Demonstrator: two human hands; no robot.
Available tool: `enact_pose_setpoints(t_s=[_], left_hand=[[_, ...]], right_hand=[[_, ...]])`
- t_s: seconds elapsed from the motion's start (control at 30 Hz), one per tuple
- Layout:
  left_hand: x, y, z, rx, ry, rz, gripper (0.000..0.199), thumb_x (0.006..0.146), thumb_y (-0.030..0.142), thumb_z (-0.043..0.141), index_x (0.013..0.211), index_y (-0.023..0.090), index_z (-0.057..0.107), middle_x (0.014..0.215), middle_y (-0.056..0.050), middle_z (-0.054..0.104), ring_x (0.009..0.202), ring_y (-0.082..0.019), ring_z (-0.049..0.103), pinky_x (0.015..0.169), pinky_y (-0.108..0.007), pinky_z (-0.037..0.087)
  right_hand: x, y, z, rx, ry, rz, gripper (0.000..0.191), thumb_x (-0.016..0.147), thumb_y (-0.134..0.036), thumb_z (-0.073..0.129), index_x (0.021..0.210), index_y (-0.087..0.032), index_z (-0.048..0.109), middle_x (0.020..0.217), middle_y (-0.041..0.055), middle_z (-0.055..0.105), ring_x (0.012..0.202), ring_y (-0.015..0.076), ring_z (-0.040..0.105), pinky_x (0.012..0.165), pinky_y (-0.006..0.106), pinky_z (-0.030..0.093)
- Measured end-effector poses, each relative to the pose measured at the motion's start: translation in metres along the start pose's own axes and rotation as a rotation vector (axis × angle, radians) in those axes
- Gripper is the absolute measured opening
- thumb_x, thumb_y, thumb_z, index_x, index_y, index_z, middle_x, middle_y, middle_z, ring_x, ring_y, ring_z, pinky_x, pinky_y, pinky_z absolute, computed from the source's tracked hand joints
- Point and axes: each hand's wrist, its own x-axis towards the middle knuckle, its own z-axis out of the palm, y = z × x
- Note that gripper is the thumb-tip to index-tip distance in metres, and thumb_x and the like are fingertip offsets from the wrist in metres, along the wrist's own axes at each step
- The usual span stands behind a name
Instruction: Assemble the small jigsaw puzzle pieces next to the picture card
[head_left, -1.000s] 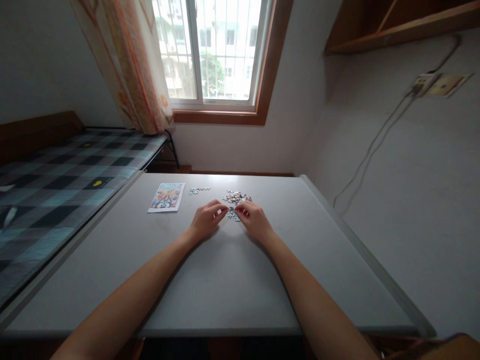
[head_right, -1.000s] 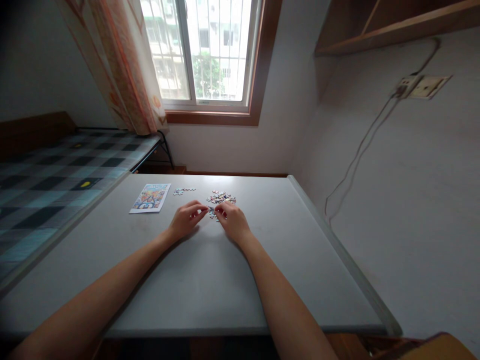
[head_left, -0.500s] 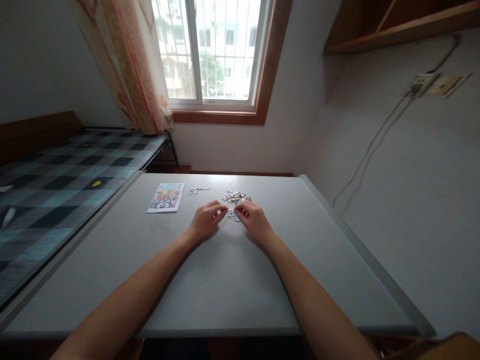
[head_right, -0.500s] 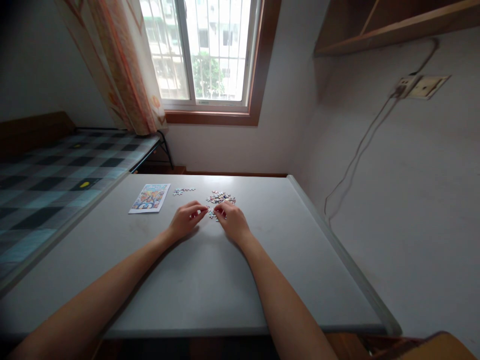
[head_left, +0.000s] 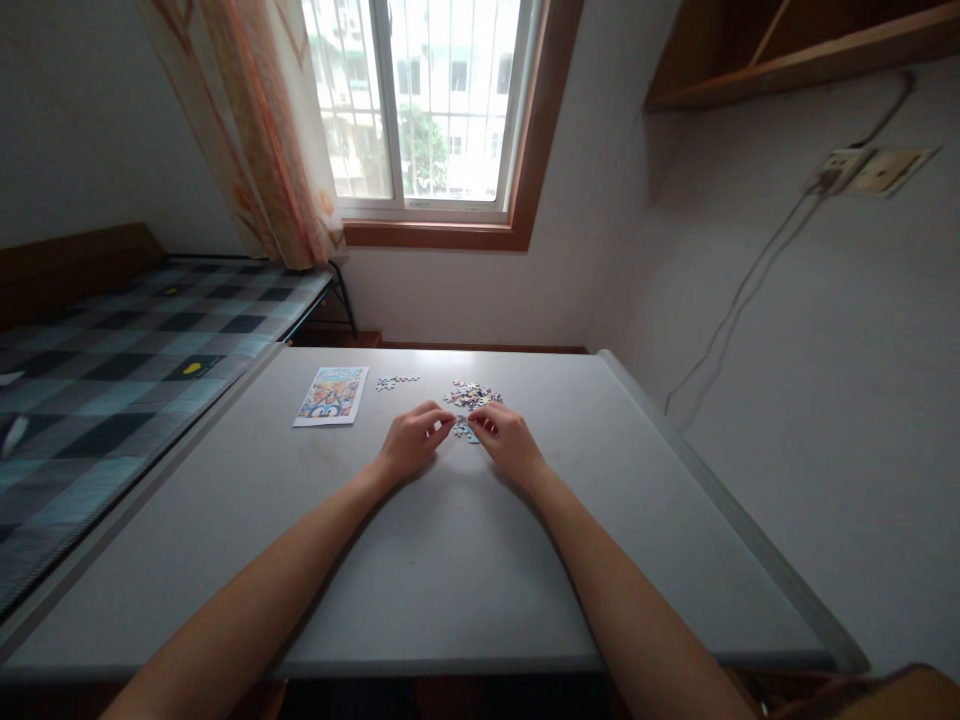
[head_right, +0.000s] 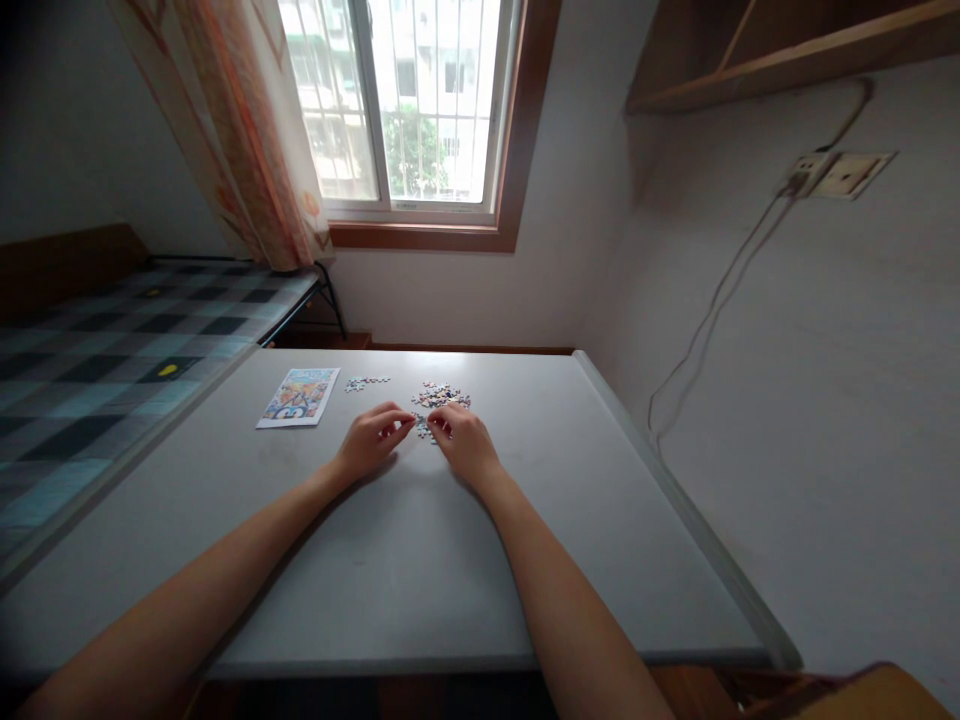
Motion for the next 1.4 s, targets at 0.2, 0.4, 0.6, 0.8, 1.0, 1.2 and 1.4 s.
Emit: enact_pose_setpoints(t_s=[0.2,0.4,0.6,0.8,1.0,1.2,1.4], left_hand=[[0.0008,0.0027,-0.0014,-0.006,0.007,0.004,0.018,0.092,0.03,0.054,0.092,0.02,0.069,0.083,-0.001,0.064,0.057,-0.006,0.053,0.059,-0.02,0.045],[0.0004,0.0029,-0.0015,-0.003,0.009,0.004,0.018,0.092,0.03,0.054,0.092,0.02,0.069,0.083,-0.001,0.064,0.055,-0.006,0.052,0.059,-0.02,0.045],[0.0005,0.0027,-0.0018,0.008,0.001,0.01,0.016,0.091,0.027,0.055,0.091,0.02,0.069,0.083,-0.001,0.065,0.055,-0.006,0.052,0.058,-0.019,0.044],[0.0007,0.0032,-0.0016,0.004,0.002,0.011,0.016,0.091,0.027,0.055,0.091,0.019,0.069,0.083,-0.001,0.065,0.055,-0.006,0.052,0.058,-0.019,0.044],[0.0007,0.0027,-0.0014,0.001,-0.001,0.012,0.017,0.091,0.028,0.054,0.091,0.019,0.069,0.084,-0.002,0.065,0.055,-0.006,0.052,0.058,-0.019,0.044],[0.0007,0.0027,-0.0017,0.0,-0.001,0.014,0.019,0.092,0.029,0.053,0.092,0.019,0.069,0.084,-0.002,0.065,0.055,-0.006,0.051,0.058,-0.02,0.045],[0.0002,0.0005,-0.0006,-0.007,-0.008,0.016,0.018,0.092,0.029,0.053,0.093,0.02,0.069,0.085,-0.002,0.065,0.056,-0.006,0.052,0.059,-0.019,0.045]], right_hand=[[0.0,-0.001,-0.0002,-0.001,-0.008,0.006,0.009,0.086,-0.017,0.058,0.08,-0.019,0.065,0.077,0.0013,0.061,0.07,0.0137,0.056,0.067,0.025,0.045],[0.0005,-0.0024,-0.0014,0.0,-0.016,0.011,0.009,0.086,-0.018,0.058,0.079,-0.02,0.064,0.077,0.0017,0.061,0.069,0.0139,0.055,0.067,0.026,0.045],[0.0006,0.0014,0.0008,-0.007,-0.017,0.007,0.008,0.086,-0.019,0.059,0.08,-0.02,0.064,0.076,0.0015,0.061,0.07,0.0138,0.055,0.067,0.025,0.045],[0.0001,0.0038,0.0016,-0.007,-0.022,0.012,0.008,0.086,-0.019,0.059,0.08,-0.019,0.064,0.077,0.0012,0.061,0.069,0.0132,0.055,0.066,0.025,0.045],[0.0004,0.0029,0.0006,-0.002,-0.02,0.009,0.008,0.085,-0.019,0.059,0.08,-0.02,0.064,0.076,0.0013,0.061,0.069,0.0136,0.055,0.067,0.025,0.045],[0.0009,0.0008,-0.0004,-0.011,-0.02,0.004,0.009,0.086,-0.019,0.058,0.079,-0.02,0.064,0.076,0.0017,0.061,0.069,0.014,0.055,0.067,0.026,0.045],[0.0004,0.0023,0.0005,-0.008,-0.021,0.005,0.009,0.086,-0.02,0.058,0.08,-0.02,0.065,0.077,0.0017,0.061,0.07,0.0138,0.056,0.067,0.026,0.045]])
